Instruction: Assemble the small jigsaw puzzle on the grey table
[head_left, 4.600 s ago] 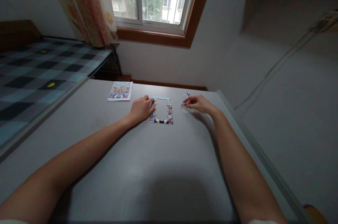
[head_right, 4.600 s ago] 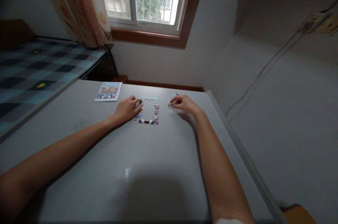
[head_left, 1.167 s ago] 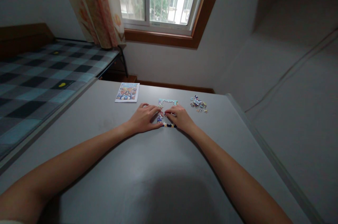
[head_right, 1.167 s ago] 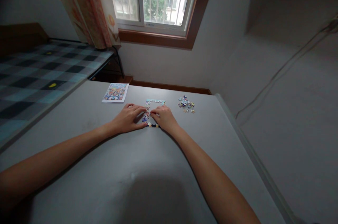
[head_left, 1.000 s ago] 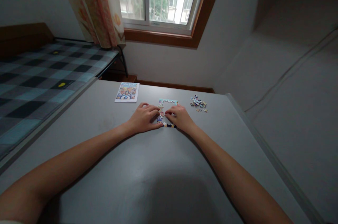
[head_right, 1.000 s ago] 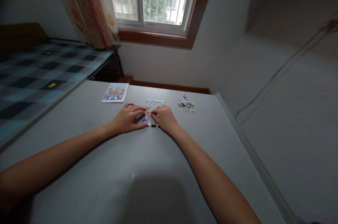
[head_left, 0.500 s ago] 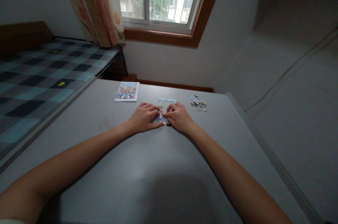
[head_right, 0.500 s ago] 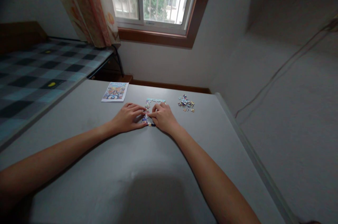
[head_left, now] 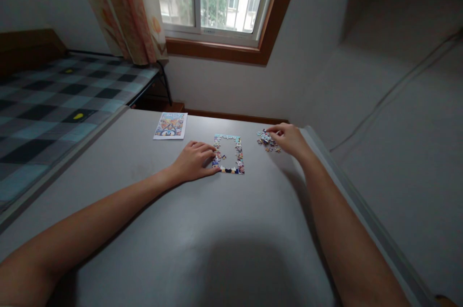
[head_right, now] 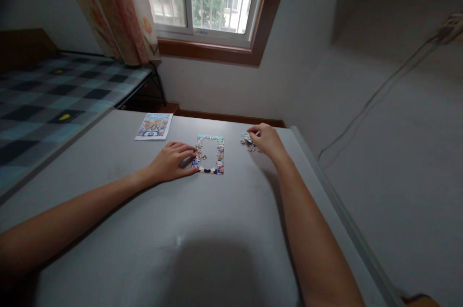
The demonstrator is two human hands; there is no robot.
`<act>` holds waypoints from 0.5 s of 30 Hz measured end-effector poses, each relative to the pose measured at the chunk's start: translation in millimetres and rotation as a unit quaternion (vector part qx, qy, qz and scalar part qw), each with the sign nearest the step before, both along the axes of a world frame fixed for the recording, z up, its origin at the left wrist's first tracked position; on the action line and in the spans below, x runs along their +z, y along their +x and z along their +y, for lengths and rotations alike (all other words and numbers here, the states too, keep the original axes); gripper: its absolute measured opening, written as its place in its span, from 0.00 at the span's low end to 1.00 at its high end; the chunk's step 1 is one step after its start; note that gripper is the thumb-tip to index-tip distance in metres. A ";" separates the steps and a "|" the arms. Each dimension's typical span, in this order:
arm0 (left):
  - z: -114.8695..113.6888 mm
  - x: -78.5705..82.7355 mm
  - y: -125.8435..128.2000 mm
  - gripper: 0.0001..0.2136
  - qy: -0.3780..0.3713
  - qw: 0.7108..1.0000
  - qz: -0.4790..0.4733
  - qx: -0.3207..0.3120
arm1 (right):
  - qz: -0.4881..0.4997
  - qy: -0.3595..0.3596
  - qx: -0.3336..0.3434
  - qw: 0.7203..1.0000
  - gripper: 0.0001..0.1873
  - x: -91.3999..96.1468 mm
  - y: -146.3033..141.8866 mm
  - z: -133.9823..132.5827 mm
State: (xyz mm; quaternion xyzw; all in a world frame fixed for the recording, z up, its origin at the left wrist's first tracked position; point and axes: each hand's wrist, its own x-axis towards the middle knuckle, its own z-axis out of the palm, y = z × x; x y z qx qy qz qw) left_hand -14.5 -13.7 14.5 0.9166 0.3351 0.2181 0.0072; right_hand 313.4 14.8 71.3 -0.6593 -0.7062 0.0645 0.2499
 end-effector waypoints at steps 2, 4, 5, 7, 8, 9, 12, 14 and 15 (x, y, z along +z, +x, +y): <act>0.0 -0.4 0.0 0.18 0.005 1.000 0.001 0.001 | -0.030 -0.060 -0.027 0.997 0.09 1.1 15.9 -0.2; 0.2 -1.2 -0.2 0.18 0.009 1.000 -0.002 -0.001 | -0.045 -0.112 -0.036 0.992 0.08 -1.4 28.5 -0.2; 0.4 -1.6 -0.4 0.18 0.010 1.000 -0.002 -0.001 | -0.049 -0.132 -0.036 0.989 0.07 -3.1 33.9 0.0; 0.7 -2.2 -1.0 0.18 0.011 1.000 -0.003 -0.001 | -0.051 -0.163 -0.036 0.985 0.07 -6.1 42.9 0.5; 0.9 -2.4 -1.2 0.18 0.012 1.000 -0.003 -0.002 | -0.052 -0.174 -0.039 0.983 0.07 -7.1 46.5 0.6; 1.0 -2.5 -1.4 0.18 0.013 1.000 -0.004 -0.003 | -0.052 -0.183 -0.044 0.981 0.07 -7.8 49.3 0.6; 1.3 -2.2 -1.6 0.18 0.015 1.000 -0.007 -0.007 | -0.057 -0.191 -0.066 0.978 0.08 -8.3 53.3 0.0; 1.4 -1.8 -1.4 0.18 0.015 1.000 -0.009 -0.006 | -0.058 -0.192 -0.074 0.977 0.08 -8.3 52.9 -0.7; 1.4 -1.6 -1.2 0.18 0.015 1.000 -0.010 -0.006 | -0.056 -0.194 -0.075 0.976 0.08 -8.6 52.3 -1.0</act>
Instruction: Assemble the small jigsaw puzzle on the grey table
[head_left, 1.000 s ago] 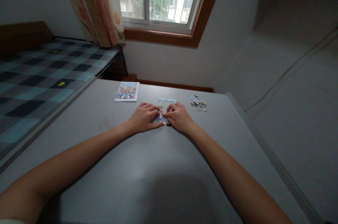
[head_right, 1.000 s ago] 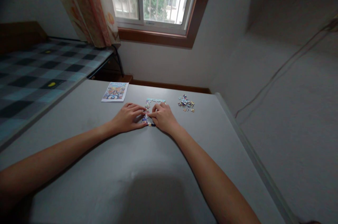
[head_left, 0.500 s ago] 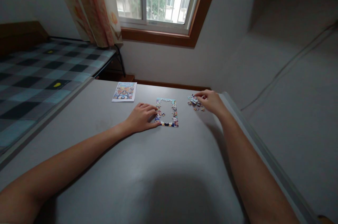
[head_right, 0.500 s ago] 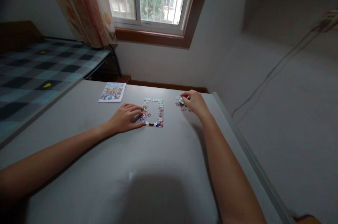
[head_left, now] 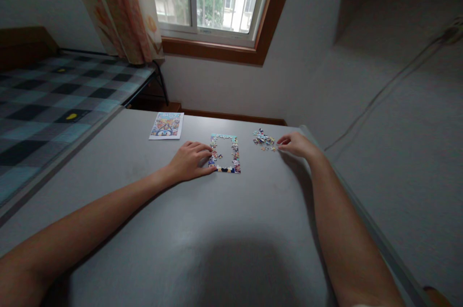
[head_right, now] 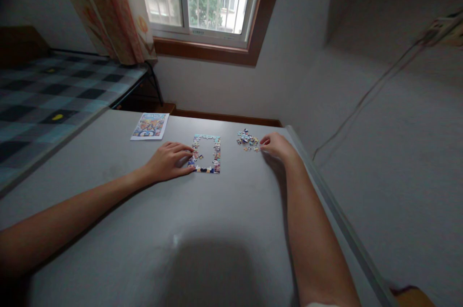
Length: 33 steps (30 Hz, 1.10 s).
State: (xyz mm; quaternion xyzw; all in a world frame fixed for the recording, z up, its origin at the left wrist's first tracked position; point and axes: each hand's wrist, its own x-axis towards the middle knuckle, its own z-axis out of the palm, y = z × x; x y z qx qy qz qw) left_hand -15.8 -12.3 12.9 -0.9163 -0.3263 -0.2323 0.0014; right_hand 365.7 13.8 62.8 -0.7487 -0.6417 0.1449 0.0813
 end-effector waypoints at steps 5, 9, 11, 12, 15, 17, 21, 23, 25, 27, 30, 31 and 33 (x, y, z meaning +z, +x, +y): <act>-0.3 0.3 0.4 0.18 -0.013 1.000 -0.010 -0.001 | 0.026 -0.005 0.010 1.000 0.07 -4.7 0.8 0.4; -0.7 0.3 0.2 0.18 -0.019 1.000 -0.011 -0.002 | 0.054 -0.003 0.014 0.998 0.07 -9.0 3.6 1.3; -0.7 0.3 0.2 0.18 -0.015 1.000 -0.008 -0.002 | 0.068 -0.015 0.013 0.997 0.06 -9.6 2.6 1.0; -0.7 0.3 0.2 0.18 -0.013 1.000 -0.006 -0.002 | 0.072 -0.020 0.011 0.997 0.07 -9.5 1.5 0.6; -0.6 0.5 0.5 0.18 -0.010 1.000 -0.003 -0.001 | 0.077 -0.024 0.008 0.997 0.06 -9.1 -1.9 -0.2; -0.7 0.7 0.7 0.18 -0.011 1.000 -0.004 -0.001 | 0.086 -0.023 0.008 0.996 0.05 -10.0 -2.3 0.1; -0.8 0.6 0.9 0.18 -0.014 1.000 -0.005 -0.001 | 0.115 -0.025 0.011 0.993 0.04 -15.5 2.0 2.9; -0.4 0.1 0.7 0.18 -0.015 1.000 -0.008 -0.003 | 0.126 -0.019 0.011 0.992 0.05 -18.7 4.6 4.3; 0.1 -0.7 0.5 0.18 -0.015 1.000 -0.010 -0.005 | 0.134 -0.011 0.002 0.991 0.07 -20.9 6.1 5.1; 0.7 -1.3 0.3 0.18 -0.014 1.000 -0.008 -0.004 | 0.141 -0.005 -0.010 0.990 0.11 -21.6 6.5 5.1; 0.8 -1.3 0.3 0.18 -0.015 1.000 -0.004 -0.002 | 0.139 -0.011 -0.018 0.990 0.12 -21.1 6.7 4.4; 0.7 -1.1 0.3 0.18 -0.016 1.000 -0.005 -0.001 | 0.135 -0.014 -0.017 0.991 0.10 -20.9 6.9 4.2; 0.2 -0.4 0.5 0.17 -0.017 1.000 -0.008 -0.002 | 0.130 -0.018 -0.010 0.991 0.07 -20.9 7.7 4.2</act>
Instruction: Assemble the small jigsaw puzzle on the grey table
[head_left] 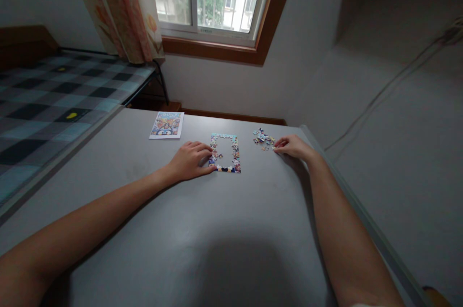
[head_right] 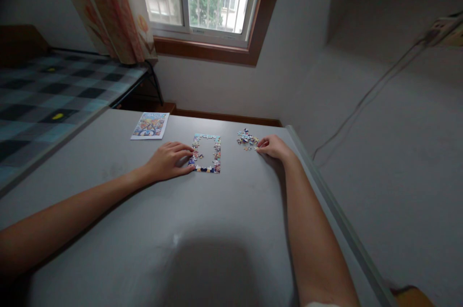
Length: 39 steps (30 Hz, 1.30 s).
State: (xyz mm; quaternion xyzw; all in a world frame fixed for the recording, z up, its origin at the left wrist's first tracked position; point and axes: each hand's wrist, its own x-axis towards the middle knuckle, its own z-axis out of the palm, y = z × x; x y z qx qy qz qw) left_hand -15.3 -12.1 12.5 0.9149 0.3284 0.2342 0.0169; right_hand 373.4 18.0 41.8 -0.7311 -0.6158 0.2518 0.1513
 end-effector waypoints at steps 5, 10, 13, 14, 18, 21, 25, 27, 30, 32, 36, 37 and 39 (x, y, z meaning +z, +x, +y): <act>-0.2 0.2 0.1 0.17 0.006 1.000 0.001 0.000 | -0.027 0.027 -0.007 0.999 0.09 -3.2 -0.7 2.3; 0.9 -1.7 -0.5 0.17 0.002 1.000 0.001 -0.003 | -0.083 0.125 -0.066 0.986 0.20 -14.2 -5.4 6.1; 1.3 -2.6 -0.6 0.17 0.005 1.000 -0.001 -0.005 | -0.085 0.129 -0.051 0.987 0.21 -22.3 -5.7 8.1; 1.3 -2.7 -0.5 0.17 0.007 1.000 -0.001 -0.004 | -0.090 0.135 -0.048 0.986 0.20 -24.5 -5.3 8.8; 0.7 -1.8 0.2 0.17 0.013 1.000 -0.006 -0.003 | -0.094 0.158 -0.042 0.982 0.18 -29.0 -2.9 11.3; 0.3 -0.4 0.9 0.16 0.013 1.000 -0.007 -0.005 | -0.065 0.151 -0.048 0.985 0.16 -29.6 -1.6 12.2; 0.4 -0.2 0.8 0.16 0.017 1.000 -0.004 -0.006 | -0.002 0.161 -0.084 0.983 0.13 -30.1 -0.5 12.1; 0.8 -1.2 0.2 0.17 0.018 1.000 -0.003 -0.007 | 0.051 0.170 -0.096 0.979 0.10 -30.0 0.7 11.0; 1.3 -3.1 -1.0 0.17 0.018 1.000 -0.002 -0.009 | 0.147 0.152 -0.108 0.971 0.11 -27.2 3.3 7.7; 1.5 -3.9 -1.4 0.17 0.017 1.000 -0.005 -0.009 | 0.195 0.141 -0.117 0.964 0.14 -22.6 4.0 4.6; 1.1 -3.4 -1.1 0.17 0.015 1.000 -0.005 -0.010 | 0.236 0.162 -0.098 0.953 0.20 -7.1 -4.5 -0.6; 1.0 -3.0 -0.9 0.17 0.014 1.000 -0.005 -0.010 | 0.241 0.165 -0.083 0.953 0.20 -2.7 -9.2 -1.2; 0.7 -2.2 -0.6 0.17 0.012 1.000 -0.005 -0.008 | 0.248 0.163 -0.058 0.953 0.18 4.9 -20.5 -1.6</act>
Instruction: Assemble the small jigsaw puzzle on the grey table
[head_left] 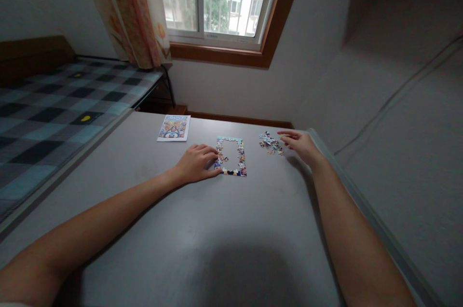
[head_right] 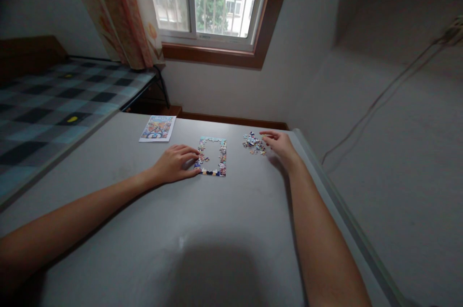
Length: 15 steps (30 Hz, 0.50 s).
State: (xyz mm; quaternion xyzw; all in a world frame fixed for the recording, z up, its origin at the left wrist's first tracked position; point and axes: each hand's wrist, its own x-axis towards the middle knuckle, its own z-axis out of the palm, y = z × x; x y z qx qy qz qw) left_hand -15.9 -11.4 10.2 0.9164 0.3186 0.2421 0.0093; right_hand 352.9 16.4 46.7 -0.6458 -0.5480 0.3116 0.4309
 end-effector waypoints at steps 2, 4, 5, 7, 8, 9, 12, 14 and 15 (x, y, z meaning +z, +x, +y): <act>0.0 0.3 0.1 0.17 -0.001 1.000 0.002 0.002 | 0.009 0.004 0.023 1.000 0.17 4.9 -12.4 0.4; 0.1 0.2 0.1 0.17 0.000 1.000 0.004 0.003 | 0.021 0.012 0.054 0.998 0.17 7.1 -24.5 0.8; 0.2 0.0 0.1 0.17 0.001 1.000 0.005 0.002 | 0.024 0.014 0.071 0.997 0.18 7.5 -30.4 0.6; 0.3 -0.1 0.1 0.17 0.002 1.000 0.006 0.003 | 0.022 0.017 0.102 0.994 0.20 8.1 -42.3 -0.5; 0.3 -0.1 0.1 0.17 0.001 1.000 0.006 0.002 | 0.016 0.019 0.119 0.993 0.20 8.7 -48.5 -1.3; 0.3 0.0 0.1 0.17 0.001 1.000 0.005 0.002 | 0.009 0.021 0.134 0.991 0.20 9.5 -55.1 -2.0; 0.3 0.7 0.1 0.16 -0.001 1.000 0.003 -0.002 | -0.012 0.029 0.178 0.984 0.16 13.7 -76.6 -1.8; 0.3 1.4 -0.1 0.16 0.002 1.000 0.003 -0.005 | -0.021 0.033 0.197 0.980 0.12 16.5 -90.8 1.9; 0.2 1.7 -0.3 0.15 0.005 1.000 0.002 -0.006 | -0.024 0.033 0.209 0.977 0.10 17.4 -97.5 4.9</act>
